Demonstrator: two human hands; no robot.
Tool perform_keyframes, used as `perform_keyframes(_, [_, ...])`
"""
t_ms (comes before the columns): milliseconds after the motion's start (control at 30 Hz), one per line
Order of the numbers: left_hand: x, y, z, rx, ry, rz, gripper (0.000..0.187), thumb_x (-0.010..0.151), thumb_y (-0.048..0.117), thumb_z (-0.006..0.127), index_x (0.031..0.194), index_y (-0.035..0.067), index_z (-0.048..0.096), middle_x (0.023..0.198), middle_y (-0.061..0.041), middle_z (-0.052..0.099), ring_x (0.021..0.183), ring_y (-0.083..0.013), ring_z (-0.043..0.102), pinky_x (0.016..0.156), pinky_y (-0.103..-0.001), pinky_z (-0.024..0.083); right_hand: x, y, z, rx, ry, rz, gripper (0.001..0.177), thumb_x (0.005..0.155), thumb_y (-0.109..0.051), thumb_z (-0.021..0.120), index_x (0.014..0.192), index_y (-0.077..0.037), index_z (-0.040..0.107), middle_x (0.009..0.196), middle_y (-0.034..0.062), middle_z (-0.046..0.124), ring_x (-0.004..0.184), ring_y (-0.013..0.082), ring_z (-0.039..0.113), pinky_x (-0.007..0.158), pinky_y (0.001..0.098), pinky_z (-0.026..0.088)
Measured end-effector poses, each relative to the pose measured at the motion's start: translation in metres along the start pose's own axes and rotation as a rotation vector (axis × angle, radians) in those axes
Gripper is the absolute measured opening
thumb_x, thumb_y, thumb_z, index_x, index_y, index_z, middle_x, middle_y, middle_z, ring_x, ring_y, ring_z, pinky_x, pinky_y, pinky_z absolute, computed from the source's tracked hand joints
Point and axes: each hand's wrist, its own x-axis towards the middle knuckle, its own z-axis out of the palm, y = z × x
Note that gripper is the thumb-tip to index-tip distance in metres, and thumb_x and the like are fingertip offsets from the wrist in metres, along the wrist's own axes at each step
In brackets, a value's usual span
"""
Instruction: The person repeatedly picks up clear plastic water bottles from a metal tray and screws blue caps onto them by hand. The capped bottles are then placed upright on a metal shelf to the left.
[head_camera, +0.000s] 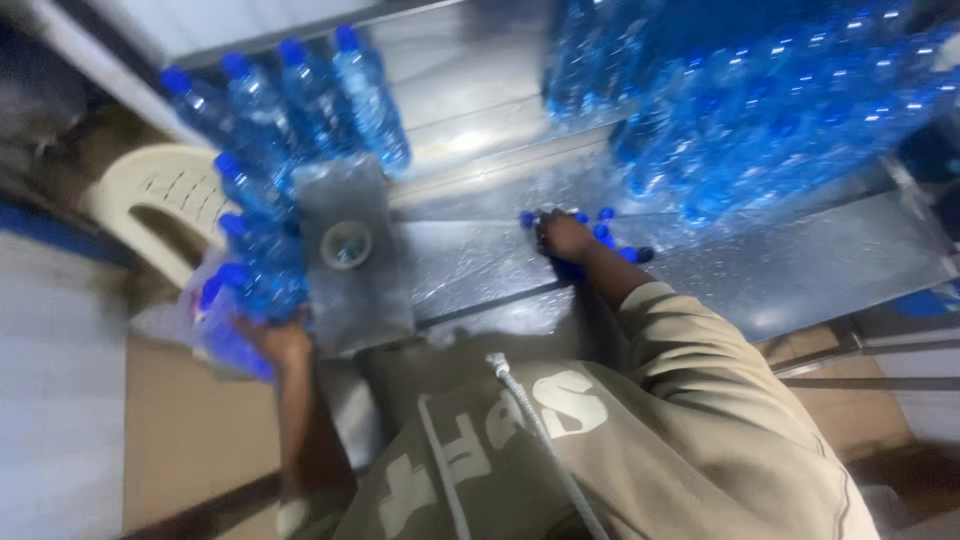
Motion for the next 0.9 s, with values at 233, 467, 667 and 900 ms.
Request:
perform_keyframes(233, [-0.020,0.058,-0.012,0.061,0.178,-0.130,0.097,0.081,-0.017,0.099,0.157,-0.006,0.039,0.147,-0.037,0.047,0.143,-0.0627,0.049,0.128,-0.064,0.034,-0.054,0.128,-0.085,0.561,0.644,0.487,0.030,0.114,-0.023,0.055,0.129,0.001,0.064,0.107,0.0328,0.075,0.104,0.0563,0.073,0.090,0.0638,0.054])
perform_keyframes(467, [-0.053,0.137,0.037,-0.035,0.138,0.021,0.083,0.074,0.002,0.100,0.146,0.007,0.061,0.136,-0.024,0.057,0.130,-0.0469,0.060,0.115,-0.053,0.041,-0.048,0.188,-0.172,0.199,0.341,0.613,0.043,0.111,-0.042,0.068,0.135,-0.006,0.067,0.124,0.0304,0.065,0.106,0.0602,0.076,0.088,0.0682,0.064])
perform_keyframes(667, [-0.096,0.159,0.068,-0.183,-0.179,-0.151,0.069,0.082,0.009,0.096,0.142,0.008,0.062,0.127,-0.021,0.062,0.118,-0.0437,0.066,0.105,-0.054,0.053,-0.040,0.214,-0.157,0.053,0.337,0.414,0.044,0.105,-0.037,0.074,0.113,0.005,0.083,0.101,0.0329,0.080,0.100,0.0532,0.081,0.085,0.0632,0.063])
perform_keyframes(900, [-0.144,0.173,0.091,-0.320,-0.307,-0.221,0.050,0.088,0.026,0.093,0.130,0.006,0.075,0.119,-0.020,0.077,0.110,-0.0411,0.078,0.090,-0.048,0.065,-0.062,0.165,-0.123,-0.030,0.370,0.170,0.041,0.106,-0.037,0.072,0.108,0.002,0.084,0.103,0.0299,0.080,0.097,0.0512,0.081,0.081,0.0581,0.064])
